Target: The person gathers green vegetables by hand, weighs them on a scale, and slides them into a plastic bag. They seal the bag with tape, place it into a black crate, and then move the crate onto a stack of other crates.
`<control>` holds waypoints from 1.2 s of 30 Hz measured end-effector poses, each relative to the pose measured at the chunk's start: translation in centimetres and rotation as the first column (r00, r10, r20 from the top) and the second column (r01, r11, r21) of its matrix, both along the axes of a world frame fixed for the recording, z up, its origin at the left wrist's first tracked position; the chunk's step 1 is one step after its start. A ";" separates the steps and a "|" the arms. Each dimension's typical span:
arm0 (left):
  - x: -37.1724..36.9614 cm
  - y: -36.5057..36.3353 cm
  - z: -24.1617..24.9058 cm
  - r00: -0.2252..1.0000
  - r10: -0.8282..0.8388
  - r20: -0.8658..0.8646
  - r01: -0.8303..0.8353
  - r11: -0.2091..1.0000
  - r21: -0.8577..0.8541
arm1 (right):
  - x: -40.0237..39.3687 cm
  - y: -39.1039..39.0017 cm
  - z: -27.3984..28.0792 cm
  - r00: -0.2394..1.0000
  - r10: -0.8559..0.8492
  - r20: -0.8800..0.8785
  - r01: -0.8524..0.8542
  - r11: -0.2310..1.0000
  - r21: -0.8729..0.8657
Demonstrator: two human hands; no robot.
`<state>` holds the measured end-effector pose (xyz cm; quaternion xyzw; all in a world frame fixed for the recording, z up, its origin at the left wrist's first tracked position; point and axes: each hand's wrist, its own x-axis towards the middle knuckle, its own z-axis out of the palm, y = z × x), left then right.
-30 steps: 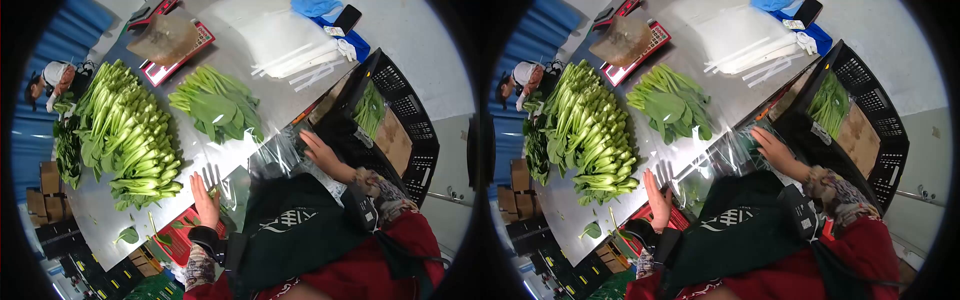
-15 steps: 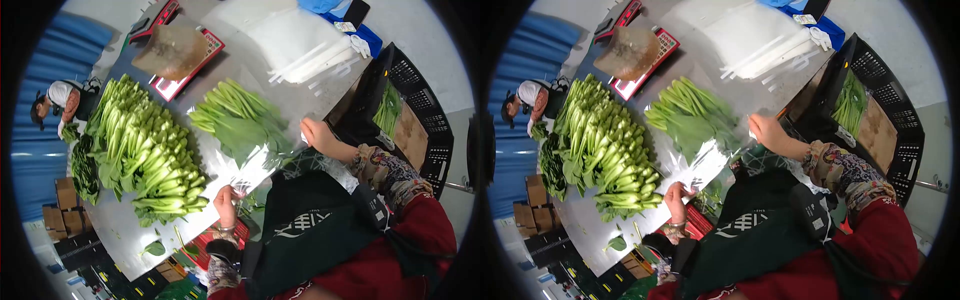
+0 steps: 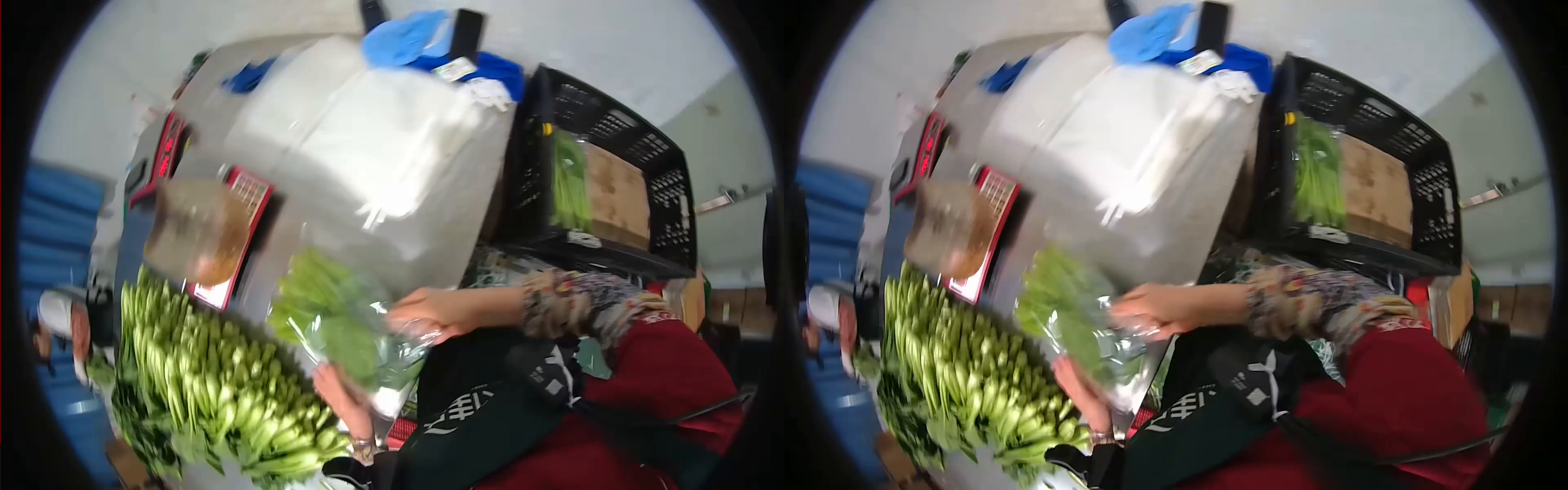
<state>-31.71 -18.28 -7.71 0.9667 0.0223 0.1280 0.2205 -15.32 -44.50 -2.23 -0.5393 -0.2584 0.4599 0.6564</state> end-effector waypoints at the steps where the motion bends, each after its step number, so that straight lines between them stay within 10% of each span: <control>1: 0.3 -0.9 1.0 0.995 0.093 0.045 -0.091 0.995 -0.035 | 0.4 1.2 0.9 0.797 -0.234 0.557 0.121 0.965 0.231; 2: 1.1 -2.0 1.7 0.984 0.163 0.075 -0.156 0.984 -0.083 | 1.3 2.4 3.2 0.581 -0.469 0.665 0.236 0.879 0.414; 3: 1.7 -2.8 2.2 0.968 0.229 0.098 -0.215 0.967 -0.135 | 2.1 2.9 5.8 0.893 -0.317 0.320 0.124 0.855 0.503; 4: 2.3 -3.6 2.8 0.956 0.272 0.107 -0.248 0.950 -0.192 | 2.8 3.3 8.5 0.931 0.077 -0.357 0.205 0.701 0.684; 5: 3.4 -4.5 3.3 0.953 0.286 0.104 -0.255 0.937 -0.238 | 3.6 3.7 11.7 0.646 0.326 -0.690 0.370 0.658 0.656; 10: 10.7 -12.8 6.3 0.985 0.096 0.145 -0.034 0.922 -0.385 | 4.9 -11.3 20.5 0.919 -0.351 -0.178 0.390 0.750 0.535; 15: 20.7 -30.3 10.8 0.898 -0.338 0.282 0.430 0.808 -0.402 | 3.7 -29.1 23.5 0.813 -0.430 -0.391 0.521 0.240 0.819; 18: 21.3 -41.1 14.2 0.772 -0.482 0.414 0.616 0.406 -0.675 | 4.2 -40.7 18.8 0.564 -0.696 -0.443 0.699 0.119 0.705; 23: 21.7 -48.2 6.5 0.778 -0.623 -0.081 0.322 0.506 -0.800 | 4.3 -50.9 6.9 -0.062 -0.656 -0.752 0.955 -0.258 0.147; 25: 22.1 -48.1 5.7 0.817 -0.577 0.007 0.346 0.481 -0.805 | 4.5 -52.1 3.8 0.180 -0.809 -0.559 0.971 0.056 0.231; 30: 23.4 -42.0 8.2 0.868 -0.495 0.038 0.241 0.354 -0.904 | 10.9 -43.2 7.8 0.292 -0.934 -0.205 0.952 0.305 -0.034; 36: 19.6 -31.3 4.5 0.970 -0.154 -0.189 -0.098 0.461 -0.882 | 26.6 -35.1 4.4 0.319 -0.945 0.068 0.943 0.310 -0.119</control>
